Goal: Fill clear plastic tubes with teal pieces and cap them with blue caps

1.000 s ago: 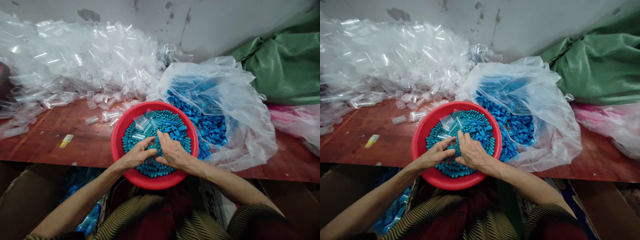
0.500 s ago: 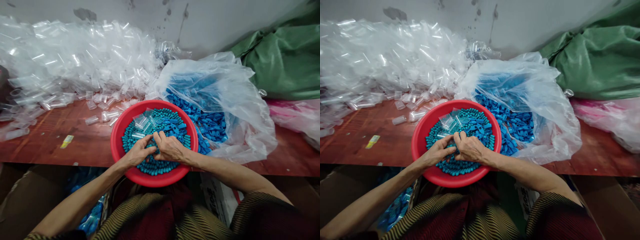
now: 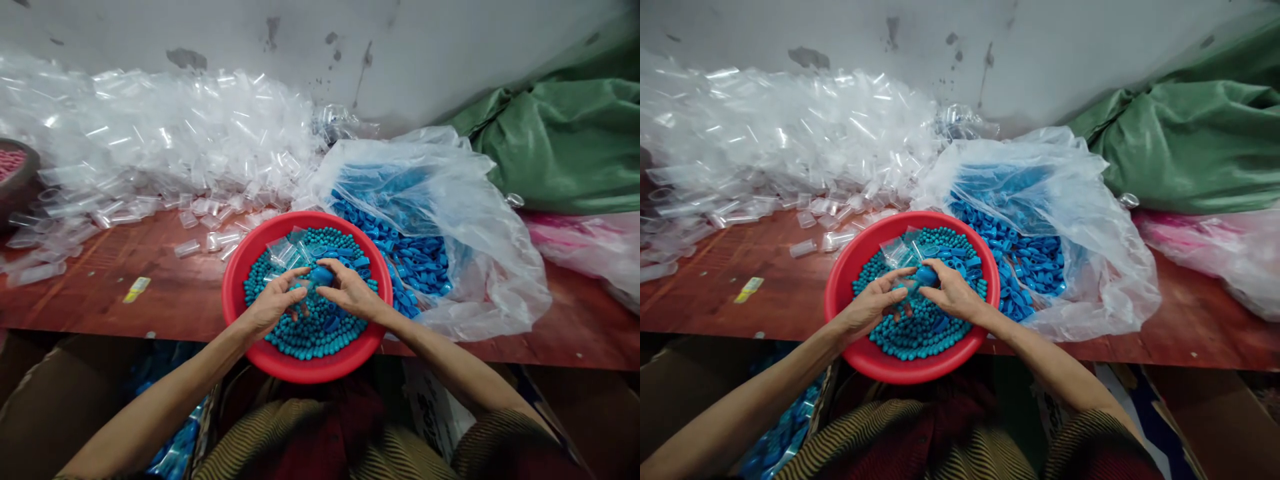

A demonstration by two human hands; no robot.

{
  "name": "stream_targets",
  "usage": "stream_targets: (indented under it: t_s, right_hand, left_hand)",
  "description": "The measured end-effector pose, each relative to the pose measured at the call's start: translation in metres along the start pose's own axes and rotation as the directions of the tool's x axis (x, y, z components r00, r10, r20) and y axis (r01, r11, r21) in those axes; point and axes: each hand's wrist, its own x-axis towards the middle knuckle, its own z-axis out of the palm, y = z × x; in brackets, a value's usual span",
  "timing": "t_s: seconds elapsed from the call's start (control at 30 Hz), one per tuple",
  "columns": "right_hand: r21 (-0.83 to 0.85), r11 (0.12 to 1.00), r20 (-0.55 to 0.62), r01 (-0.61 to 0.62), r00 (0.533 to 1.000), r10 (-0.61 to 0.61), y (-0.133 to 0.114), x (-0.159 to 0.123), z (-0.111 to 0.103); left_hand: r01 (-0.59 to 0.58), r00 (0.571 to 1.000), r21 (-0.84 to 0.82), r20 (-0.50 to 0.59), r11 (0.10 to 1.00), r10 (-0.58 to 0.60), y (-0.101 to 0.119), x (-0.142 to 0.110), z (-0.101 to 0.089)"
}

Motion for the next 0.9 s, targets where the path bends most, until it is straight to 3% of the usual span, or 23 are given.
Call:
stream_targets:
  t_s: [0.1, 0.17, 0.3, 0.37, 0.5, 0.6, 0.7, 0.9]
  right_hand:
    - [0.051, 0.994, -0.111, -0.096, 0.989, 0.101, 0.004, 0.0, -0.004]
    - [0.066, 0.993, -0.175, -0.099, 0.979, 0.11, 0.004, 0.0, -0.008]
    - [0.011, 1.0, -0.226, -0.013, 0.974, 0.015, -0.005, -0.003, -0.011]
    - [-0.03, 0.997, -0.217, 0.069, 0.973, -0.074, -0.01, -0.003, -0.009]
    - [-0.074, 0.971, -0.185, 0.227, 0.954, -0.237, -0.019, 0.004, -0.004]
    - [-0.067, 0.966, -0.187, 0.25, 0.948, -0.258, -0.025, 0.01, -0.007]
    - [-0.025, 0.968, -0.165, 0.251, 0.954, -0.252, -0.03, 0.013, -0.011]
    - [-0.028, 0.964, -0.138, 0.265, 0.954, -0.267, -0.03, 0.012, -0.006]
  left_hand:
    - [0.001, 0.996, 0.018, -0.086, 1.0, 0.001, -0.001, 0.008, -0.002]
    - [-0.016, 0.989, 0.124, -0.141, 0.992, 0.033, -0.001, 0.012, -0.001]
    - [-0.126, 0.935, 0.47, -0.239, 0.874, 0.263, 0.01, 0.012, 0.008]
    - [-0.157, 0.938, 0.529, -0.183, 0.834, 0.293, 0.017, 0.01, 0.014]
    - [-0.144, 0.987, 0.396, -0.002, 0.907, 0.158, 0.024, 0.013, 0.024]
    - [-0.139, 0.99, 0.243, 0.021, 0.96, 0.138, 0.025, 0.012, 0.025]
    - [-0.063, 0.993, 0.057, 0.099, 0.996, 0.058, 0.031, 0.007, 0.023]
    - [0.024, 0.999, -0.08, 0.023, 0.996, -0.023, 0.037, 0.002, 0.028]
